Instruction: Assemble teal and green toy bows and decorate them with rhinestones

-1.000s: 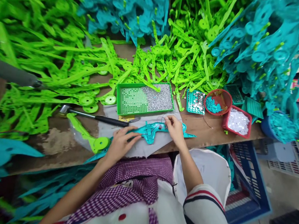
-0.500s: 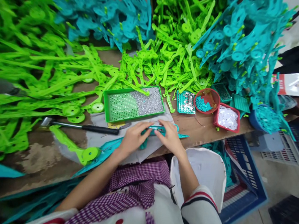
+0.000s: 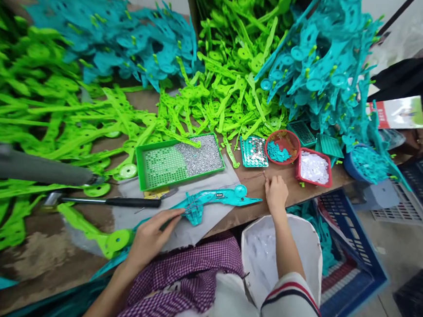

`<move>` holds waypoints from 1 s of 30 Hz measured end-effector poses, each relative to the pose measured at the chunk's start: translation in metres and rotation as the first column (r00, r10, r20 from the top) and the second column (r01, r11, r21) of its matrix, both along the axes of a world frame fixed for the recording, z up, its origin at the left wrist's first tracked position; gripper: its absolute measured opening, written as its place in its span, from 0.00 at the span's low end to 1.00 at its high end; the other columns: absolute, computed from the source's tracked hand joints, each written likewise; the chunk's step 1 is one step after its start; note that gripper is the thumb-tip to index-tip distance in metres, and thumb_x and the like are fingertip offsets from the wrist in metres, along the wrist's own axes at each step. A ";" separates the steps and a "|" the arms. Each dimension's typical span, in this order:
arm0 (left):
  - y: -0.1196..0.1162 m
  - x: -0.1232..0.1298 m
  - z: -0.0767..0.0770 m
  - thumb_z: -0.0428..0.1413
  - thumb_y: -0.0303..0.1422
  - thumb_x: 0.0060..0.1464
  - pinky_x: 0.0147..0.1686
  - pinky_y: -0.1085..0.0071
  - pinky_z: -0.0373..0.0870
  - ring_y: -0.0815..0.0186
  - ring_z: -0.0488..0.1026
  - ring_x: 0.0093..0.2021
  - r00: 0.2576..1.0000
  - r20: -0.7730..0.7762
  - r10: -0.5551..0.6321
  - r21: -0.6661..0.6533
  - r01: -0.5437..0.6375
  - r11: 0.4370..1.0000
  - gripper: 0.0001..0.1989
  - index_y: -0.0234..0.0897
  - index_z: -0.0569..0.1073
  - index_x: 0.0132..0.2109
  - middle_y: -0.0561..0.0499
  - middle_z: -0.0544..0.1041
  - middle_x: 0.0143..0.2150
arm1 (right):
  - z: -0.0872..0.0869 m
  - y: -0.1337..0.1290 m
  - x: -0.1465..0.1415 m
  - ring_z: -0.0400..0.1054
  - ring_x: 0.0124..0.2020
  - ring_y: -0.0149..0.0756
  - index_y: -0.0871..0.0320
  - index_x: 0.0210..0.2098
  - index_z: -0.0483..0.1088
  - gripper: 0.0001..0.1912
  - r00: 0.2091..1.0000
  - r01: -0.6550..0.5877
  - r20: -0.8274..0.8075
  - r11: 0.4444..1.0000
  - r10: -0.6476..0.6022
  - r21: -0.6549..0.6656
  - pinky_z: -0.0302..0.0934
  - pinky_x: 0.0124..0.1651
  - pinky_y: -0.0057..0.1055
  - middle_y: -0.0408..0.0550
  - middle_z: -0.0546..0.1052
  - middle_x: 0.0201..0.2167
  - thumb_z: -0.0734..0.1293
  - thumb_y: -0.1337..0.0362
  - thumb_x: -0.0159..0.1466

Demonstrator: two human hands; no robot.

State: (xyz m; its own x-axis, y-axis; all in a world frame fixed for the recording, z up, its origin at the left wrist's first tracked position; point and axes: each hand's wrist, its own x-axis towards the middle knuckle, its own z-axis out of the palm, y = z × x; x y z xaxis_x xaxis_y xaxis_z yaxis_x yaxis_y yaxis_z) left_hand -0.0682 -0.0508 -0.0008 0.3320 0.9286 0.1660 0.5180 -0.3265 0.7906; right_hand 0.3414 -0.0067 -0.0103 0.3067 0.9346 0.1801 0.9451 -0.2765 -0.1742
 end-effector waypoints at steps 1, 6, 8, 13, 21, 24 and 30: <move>0.001 0.000 0.001 0.53 0.35 0.65 0.55 0.56 0.75 0.57 0.77 0.53 1.000 -0.020 0.004 0.019 -0.003 1.000 0.15 0.49 0.75 0.56 0.49 0.80 0.52 | 0.010 -0.003 -0.002 0.66 0.35 0.40 0.57 0.32 0.69 0.09 0.999 -0.031 -0.019 0.999 0.031 -0.012 0.58 0.37 0.34 0.52 0.72 0.34 0.61 0.62 0.67; 0.006 0.021 0.035 0.59 0.36 0.61 0.66 0.46 0.61 0.49 0.61 0.68 0.989 -0.142 0.034 0.201 -0.005 0.980 0.37 0.52 0.52 0.72 0.43 0.65 0.68 | 0.084 -0.029 -0.058 0.68 0.34 0.36 0.53 0.33 0.68 0.03 0.784 -0.494 -0.411 0.868 0.465 0.038 0.61 0.38 0.32 0.45 0.73 0.32 0.64 0.66 0.63; 0.008 0.037 0.052 0.58 0.35 0.61 0.68 0.44 0.55 0.48 0.57 0.71 0.984 -0.165 -0.067 0.239 0.106 0.965 0.43 0.51 0.44 0.74 0.42 0.64 0.69 | 0.109 -0.034 -0.096 0.69 0.34 0.35 0.52 0.34 0.69 0.03 0.534 -0.723 -0.543 0.683 0.648 0.106 0.62 0.38 0.31 0.44 0.74 0.32 0.66 0.67 0.62; 0.012 0.051 0.058 0.49 0.28 0.67 0.56 0.54 0.69 0.58 0.77 0.48 0.973 -0.071 -0.220 0.200 0.230 0.952 0.25 0.48 0.61 0.69 0.46 0.80 0.48 | 0.126 -0.016 -0.141 0.70 0.37 0.34 0.53 0.35 0.70 0.02 0.349 -0.724 -0.622 0.623 0.701 0.295 0.63 0.41 0.30 0.44 0.75 0.34 0.66 0.65 0.66; -0.007 0.026 0.040 0.51 0.29 0.67 0.44 0.69 0.72 0.65 0.75 0.42 0.997 0.075 -0.030 0.010 0.029 1.000 0.15 0.42 0.74 0.57 0.50 0.79 0.42 | 0.056 0.107 -0.126 0.65 0.51 0.48 0.60 0.42 0.75 0.15 0.961 -0.276 -0.007 0.959 0.276 -0.055 0.55 0.54 0.44 0.59 0.75 0.49 0.60 0.60 0.71; -0.012 0.022 0.043 0.52 0.29 0.66 0.45 0.70 0.71 0.65 0.74 0.43 0.995 0.100 -0.005 0.004 0.004 1.000 0.16 0.43 0.74 0.58 0.49 0.79 0.44 | 0.041 0.132 -0.131 0.64 0.53 0.51 0.62 0.42 0.76 0.13 0.953 -0.271 0.099 0.953 0.285 -0.133 0.54 0.54 0.46 0.62 0.75 0.50 0.62 0.62 0.69; -0.015 0.017 0.042 0.53 0.30 0.66 0.44 0.72 0.71 0.66 0.75 0.42 0.988 0.150 0.046 -0.026 -0.042 0.999 0.14 0.42 0.76 0.56 0.50 0.80 0.43 | 0.049 0.116 -0.112 0.71 0.38 0.42 0.58 0.32 0.72 0.09 0.957 -0.132 -0.269 0.988 0.105 -0.084 0.61 0.44 0.37 0.53 0.79 0.36 0.67 0.58 0.60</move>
State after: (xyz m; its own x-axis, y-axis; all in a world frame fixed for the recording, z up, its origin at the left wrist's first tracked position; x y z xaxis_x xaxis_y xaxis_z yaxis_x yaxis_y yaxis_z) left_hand -0.0509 -0.0657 0.0413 0.2636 0.9458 0.1897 0.4064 -0.2873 0.8674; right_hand 0.2297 0.1096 0.0390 0.2167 0.9762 0.0115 0.8963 -0.1943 -0.3986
